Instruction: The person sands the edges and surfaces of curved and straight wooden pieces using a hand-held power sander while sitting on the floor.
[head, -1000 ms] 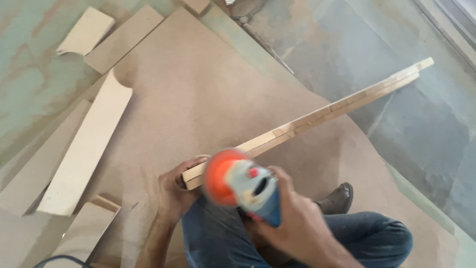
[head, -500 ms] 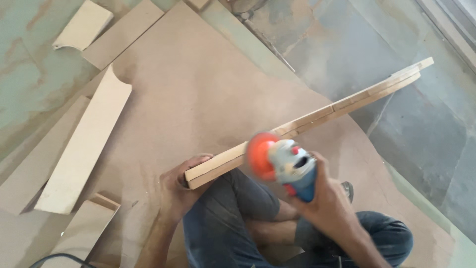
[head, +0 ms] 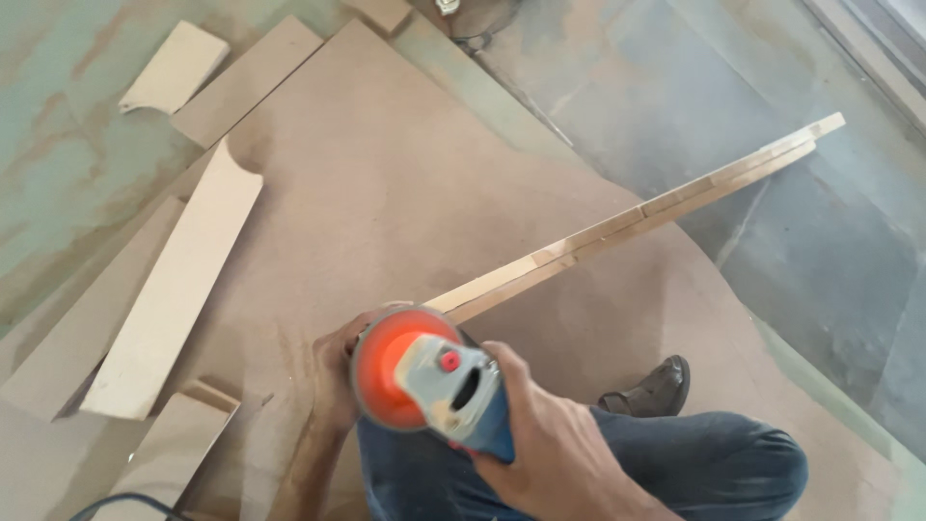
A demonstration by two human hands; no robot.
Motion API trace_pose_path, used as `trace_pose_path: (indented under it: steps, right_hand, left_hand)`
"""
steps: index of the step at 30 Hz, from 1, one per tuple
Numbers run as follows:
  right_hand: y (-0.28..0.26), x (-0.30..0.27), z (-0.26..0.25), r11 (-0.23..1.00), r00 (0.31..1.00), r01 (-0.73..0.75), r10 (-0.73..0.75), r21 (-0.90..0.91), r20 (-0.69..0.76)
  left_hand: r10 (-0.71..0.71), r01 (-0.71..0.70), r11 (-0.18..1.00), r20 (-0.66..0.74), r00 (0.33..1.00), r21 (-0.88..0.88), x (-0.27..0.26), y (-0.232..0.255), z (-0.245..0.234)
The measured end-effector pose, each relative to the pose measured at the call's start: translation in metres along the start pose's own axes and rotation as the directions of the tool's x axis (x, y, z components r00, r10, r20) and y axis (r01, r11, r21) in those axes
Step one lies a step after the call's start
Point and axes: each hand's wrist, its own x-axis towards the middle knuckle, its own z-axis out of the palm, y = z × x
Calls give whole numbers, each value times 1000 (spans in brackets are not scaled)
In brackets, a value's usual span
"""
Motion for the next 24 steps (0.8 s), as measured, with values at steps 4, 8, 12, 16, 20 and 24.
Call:
trace_pose_path:
  steps: [4,8,12,16,20,24]
  right_hand:
    - [7,-2,-3,998,997,-56,56,10,-48]
    - [38,2,-15,981,960,-193,193,23,-203]
    - [74,8,-32,978,912,-210,189,-18,-364]
    - [84,11,-37,960,896,-279,264,10,-356]
    - [52,3,-20,979,936,-203,200,20,-290]
    - [11,-1,-5,992,980,-125,127,22,-153]
  left_hand:
    - [-29,29,999,-10,1000,-26,3,3,4]
    - [-68,69,997,-42,997,42,6,10,12]
    - [-77,81,994,-47,996,80,8,14,11]
    - [-69,68,997,-36,997,-32,6,12,12]
    - [-63,60,990,-27,998,-126,5,6,13]
    - [-85,84,994,-7,996,-76,4,3,10]
